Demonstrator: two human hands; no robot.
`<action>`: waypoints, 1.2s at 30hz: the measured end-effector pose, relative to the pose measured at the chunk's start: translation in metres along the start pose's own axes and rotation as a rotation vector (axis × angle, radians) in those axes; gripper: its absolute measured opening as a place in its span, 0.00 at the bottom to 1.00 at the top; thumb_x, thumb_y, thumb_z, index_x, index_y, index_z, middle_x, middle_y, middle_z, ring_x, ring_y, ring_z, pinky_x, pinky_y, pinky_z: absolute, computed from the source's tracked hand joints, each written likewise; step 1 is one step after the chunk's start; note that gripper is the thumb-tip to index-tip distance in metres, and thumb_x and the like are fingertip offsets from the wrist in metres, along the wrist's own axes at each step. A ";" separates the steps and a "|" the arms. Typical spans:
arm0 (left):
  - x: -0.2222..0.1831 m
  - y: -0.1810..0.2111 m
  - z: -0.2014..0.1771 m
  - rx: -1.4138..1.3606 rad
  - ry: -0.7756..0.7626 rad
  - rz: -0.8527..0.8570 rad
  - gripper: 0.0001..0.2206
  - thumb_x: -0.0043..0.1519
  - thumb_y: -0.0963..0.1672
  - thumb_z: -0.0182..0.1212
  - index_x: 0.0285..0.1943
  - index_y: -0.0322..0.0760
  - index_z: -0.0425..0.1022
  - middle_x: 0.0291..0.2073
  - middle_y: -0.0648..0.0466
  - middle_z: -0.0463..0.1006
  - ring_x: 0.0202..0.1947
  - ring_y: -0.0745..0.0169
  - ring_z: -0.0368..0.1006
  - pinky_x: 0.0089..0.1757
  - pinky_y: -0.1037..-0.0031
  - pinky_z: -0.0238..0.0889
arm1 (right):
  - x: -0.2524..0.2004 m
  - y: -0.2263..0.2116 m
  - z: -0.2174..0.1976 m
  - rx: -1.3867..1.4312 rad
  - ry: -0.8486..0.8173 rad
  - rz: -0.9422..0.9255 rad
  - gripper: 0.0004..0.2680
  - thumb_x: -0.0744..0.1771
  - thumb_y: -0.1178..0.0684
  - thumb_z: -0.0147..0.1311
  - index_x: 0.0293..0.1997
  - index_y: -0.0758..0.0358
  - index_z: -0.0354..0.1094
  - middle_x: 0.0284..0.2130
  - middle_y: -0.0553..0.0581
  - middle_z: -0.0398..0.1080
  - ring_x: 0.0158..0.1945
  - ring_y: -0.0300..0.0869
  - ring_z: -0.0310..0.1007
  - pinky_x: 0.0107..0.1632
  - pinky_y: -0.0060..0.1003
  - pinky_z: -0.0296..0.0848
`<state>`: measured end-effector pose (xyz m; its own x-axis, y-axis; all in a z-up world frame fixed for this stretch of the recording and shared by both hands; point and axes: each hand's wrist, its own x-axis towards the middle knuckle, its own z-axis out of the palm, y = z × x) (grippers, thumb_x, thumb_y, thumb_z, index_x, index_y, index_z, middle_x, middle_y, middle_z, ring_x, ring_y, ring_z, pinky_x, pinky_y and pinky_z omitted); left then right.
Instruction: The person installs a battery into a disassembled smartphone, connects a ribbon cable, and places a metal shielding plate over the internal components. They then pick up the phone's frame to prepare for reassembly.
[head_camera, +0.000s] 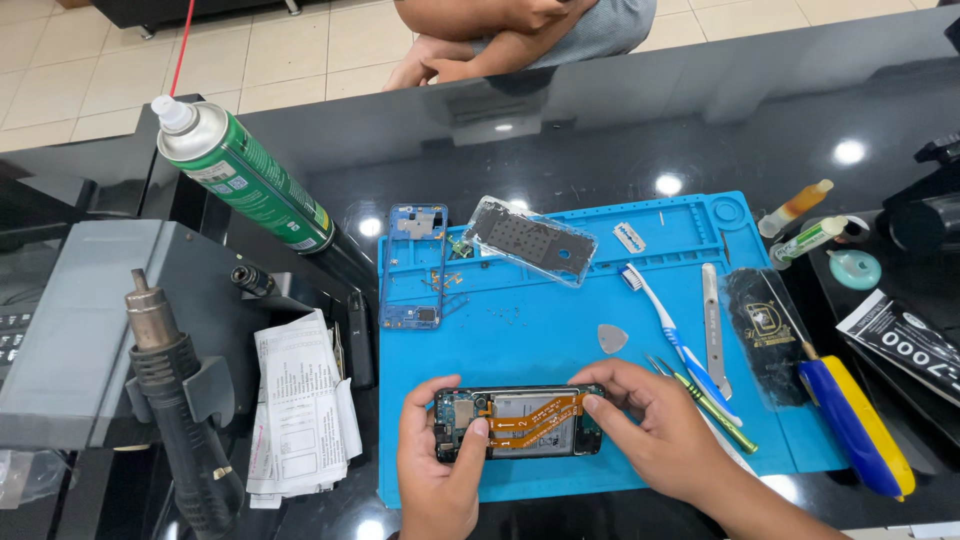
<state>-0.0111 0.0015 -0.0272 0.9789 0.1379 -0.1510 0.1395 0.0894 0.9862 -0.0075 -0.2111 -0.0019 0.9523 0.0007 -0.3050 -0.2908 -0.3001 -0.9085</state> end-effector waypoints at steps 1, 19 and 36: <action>0.002 0.000 0.000 0.001 0.001 0.003 0.18 0.54 0.40 0.59 0.54 0.35 0.69 0.32 0.50 0.75 0.27 0.66 0.68 0.31 0.75 0.67 | 0.001 0.000 -0.001 0.001 0.000 -0.003 0.09 0.64 0.50 0.49 0.42 0.54 0.76 0.35 0.50 0.83 0.38 0.35 0.79 0.29 0.30 0.76; 0.005 0.014 0.002 0.007 -0.073 -0.107 0.19 0.56 0.41 0.58 0.57 0.37 0.66 0.37 0.49 0.76 0.33 0.64 0.75 0.34 0.73 0.74 | 0.004 0.009 -0.005 0.032 -0.017 0.085 0.09 0.64 0.51 0.51 0.42 0.56 0.77 0.31 0.52 0.81 0.26 0.35 0.65 0.24 0.31 0.63; 0.005 0.033 -0.010 0.121 -0.204 -0.153 0.16 0.59 0.44 0.54 0.57 0.44 0.66 0.35 0.54 0.68 0.18 0.71 0.50 0.25 0.74 0.52 | 0.007 0.008 0.004 0.035 0.073 0.055 0.09 0.64 0.58 0.51 0.45 0.66 0.74 0.36 0.59 0.80 0.37 0.39 0.74 0.33 0.33 0.74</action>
<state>-0.0027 0.0155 0.0043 0.9532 -0.0707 -0.2941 0.2929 -0.0267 0.9558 -0.0034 -0.2098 -0.0125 0.9388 -0.0848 -0.3339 -0.3443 -0.2647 -0.9008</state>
